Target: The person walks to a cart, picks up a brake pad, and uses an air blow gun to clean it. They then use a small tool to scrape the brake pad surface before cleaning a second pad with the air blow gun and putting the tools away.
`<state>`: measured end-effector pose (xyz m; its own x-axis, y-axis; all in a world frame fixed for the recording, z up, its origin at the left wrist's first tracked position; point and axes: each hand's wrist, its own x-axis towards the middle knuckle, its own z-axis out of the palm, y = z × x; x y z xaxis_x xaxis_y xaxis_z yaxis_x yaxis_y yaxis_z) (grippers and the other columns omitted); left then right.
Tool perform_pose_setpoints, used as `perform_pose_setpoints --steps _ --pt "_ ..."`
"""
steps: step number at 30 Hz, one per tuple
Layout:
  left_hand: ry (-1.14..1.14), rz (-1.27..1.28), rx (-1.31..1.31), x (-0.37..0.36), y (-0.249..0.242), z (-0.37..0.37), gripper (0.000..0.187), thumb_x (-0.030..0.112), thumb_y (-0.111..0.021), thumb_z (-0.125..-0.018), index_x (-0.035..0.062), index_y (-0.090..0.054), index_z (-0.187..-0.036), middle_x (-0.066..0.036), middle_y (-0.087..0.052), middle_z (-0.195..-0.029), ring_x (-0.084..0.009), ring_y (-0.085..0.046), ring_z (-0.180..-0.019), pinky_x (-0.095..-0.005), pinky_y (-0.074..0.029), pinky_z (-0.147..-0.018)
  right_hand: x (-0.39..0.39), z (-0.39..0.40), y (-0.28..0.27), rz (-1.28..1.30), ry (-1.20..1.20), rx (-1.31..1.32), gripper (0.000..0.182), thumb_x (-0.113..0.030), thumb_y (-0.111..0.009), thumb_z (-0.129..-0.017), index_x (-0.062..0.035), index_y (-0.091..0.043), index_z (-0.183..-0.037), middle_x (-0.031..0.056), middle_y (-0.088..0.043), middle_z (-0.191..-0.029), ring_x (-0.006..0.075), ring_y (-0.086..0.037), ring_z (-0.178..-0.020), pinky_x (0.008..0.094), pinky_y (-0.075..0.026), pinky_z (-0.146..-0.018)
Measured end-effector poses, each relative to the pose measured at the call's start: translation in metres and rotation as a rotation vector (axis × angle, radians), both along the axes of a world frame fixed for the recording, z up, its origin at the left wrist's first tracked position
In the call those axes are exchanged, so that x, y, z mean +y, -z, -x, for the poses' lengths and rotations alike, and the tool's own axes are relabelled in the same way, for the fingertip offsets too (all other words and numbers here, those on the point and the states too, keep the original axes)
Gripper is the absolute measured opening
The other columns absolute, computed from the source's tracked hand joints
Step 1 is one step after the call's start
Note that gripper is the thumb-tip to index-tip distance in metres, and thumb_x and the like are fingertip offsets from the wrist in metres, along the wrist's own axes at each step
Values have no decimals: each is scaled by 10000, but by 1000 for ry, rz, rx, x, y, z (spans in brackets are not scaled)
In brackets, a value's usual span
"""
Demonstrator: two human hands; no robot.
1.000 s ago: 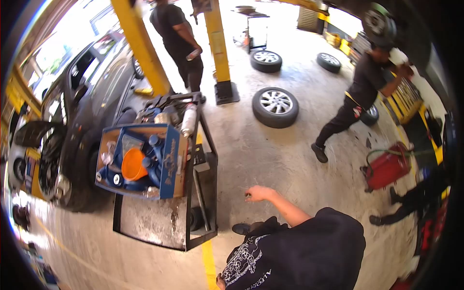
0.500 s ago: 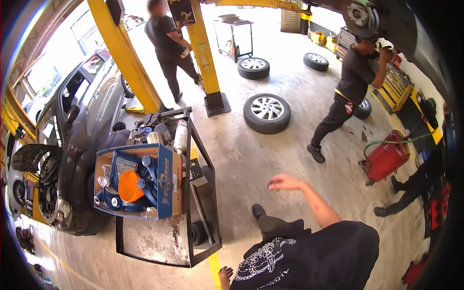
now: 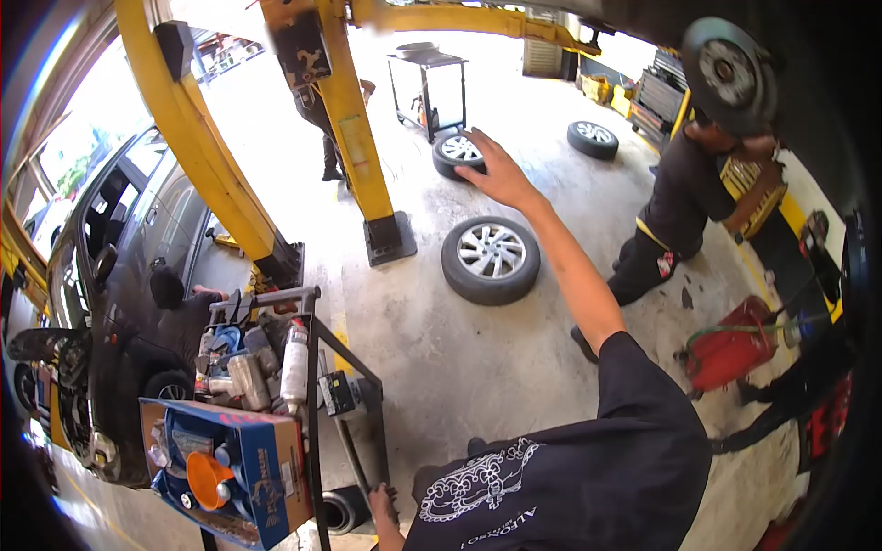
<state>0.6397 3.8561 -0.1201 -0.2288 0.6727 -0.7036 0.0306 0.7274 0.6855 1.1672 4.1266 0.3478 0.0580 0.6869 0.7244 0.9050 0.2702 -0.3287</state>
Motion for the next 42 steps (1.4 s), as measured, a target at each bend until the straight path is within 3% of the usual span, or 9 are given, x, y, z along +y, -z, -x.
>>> perform_pose_setpoints --steps 6,13,17,19,22,24,30,40,42 --pt "95 13 54 100 -23 -45 260 157 -497 -849 -66 -534 -977 -140 -629 -783 -233 -638 -667 -324 -493 -563 102 -53 19 296 -65 149 608 -298 -600 -779 -26 -375 -1274 216 -399 -1289 330 -373 -1207 376 -294 -1011" --pt "288 309 85 159 30 -37 282 183 -536 -802 -25 -565 -989 -177 -620 -806 -282 -635 -712 -379 -499 -585 253 -109 28 466 -42 29 620 -343 -610 -751 -37 -406 -1249 207 -484 -1211 337 -461 -1124 372 -362 -947" --pt "1082 -164 387 229 83 -48 298 219 -562 -768 5 -590 -975 -186 -620 -854 -297 -628 -750 -391 -495 -624 335 -125 1 543 -4 -3 559 -339 -637 -738 -46 -485 -1189 177 -578 -1086 293 -558 -1004 339 -426 -871" --pt "1219 -408 481 274 96 -71 307 236 -575 -751 21 -602 -968 -191 -620 -878 -305 -625 -770 -396 -493 -643 363 -119 -9 537 -1 3 533 -340 -632 -750 -69 -500 -1188 158 -586 -1083 285 -567 -987 338 -432 -859" --pt "164 214 -167 360 75 -147 286 185 -544 -804 -28 -567 -993 -165 -630 -812 -239 -637 -657 -361 -510 -535 416 -111 -4 642 -88 34 499 -338 -643 -753 -62 -529 -1153 139 -600 -1062 257 -590 -941 339 -463 -809" --pt "251 70 -135 417 72 -177 318 210 -488 -846 -13 -506 -1072 -153 -635 -841 -243 -632 -686 -353 -494 -571 459 -109 4 612 -217 -188 451 -320 -645 -763 -41 -558 -1107 118 -612 -1038 223 -605 -888 310 -488 -758" --pt "36 -53 -216 512 42 -221 223 215 -500 -851 12 -547 -933 -82 -627 -719 -169 -610 -590 -295 -463 -494 583 -59 21 890 -467 -40 366 -268 -597 -802 -23 -569 -1073 105 -629 -943 152 -593 -765 275 -491 -631" --pt "-464 297 -168 436 70 -227 322 179 -459 -852 -11 -500 -1109 -134 -614 -789 -244 -610 -643 -356 -497 -563 725 34 61 942 -725 -21 363 -285 -599 -796 -24 -586 -1048 89 -629 -939 155 -606 -751 263 -495 -635" --pt "-461 264 -287 400 136 -229 330 170 -426 -858 -27 -486 -1115 -157 -605 -844 -267 -609 -698 -382 -503 -618 741 51 69 882 -707 -97 405 -309 -607 -788 -32 -567 -1082 98 -624 -959 155 -603 -787 266 -487 -630"
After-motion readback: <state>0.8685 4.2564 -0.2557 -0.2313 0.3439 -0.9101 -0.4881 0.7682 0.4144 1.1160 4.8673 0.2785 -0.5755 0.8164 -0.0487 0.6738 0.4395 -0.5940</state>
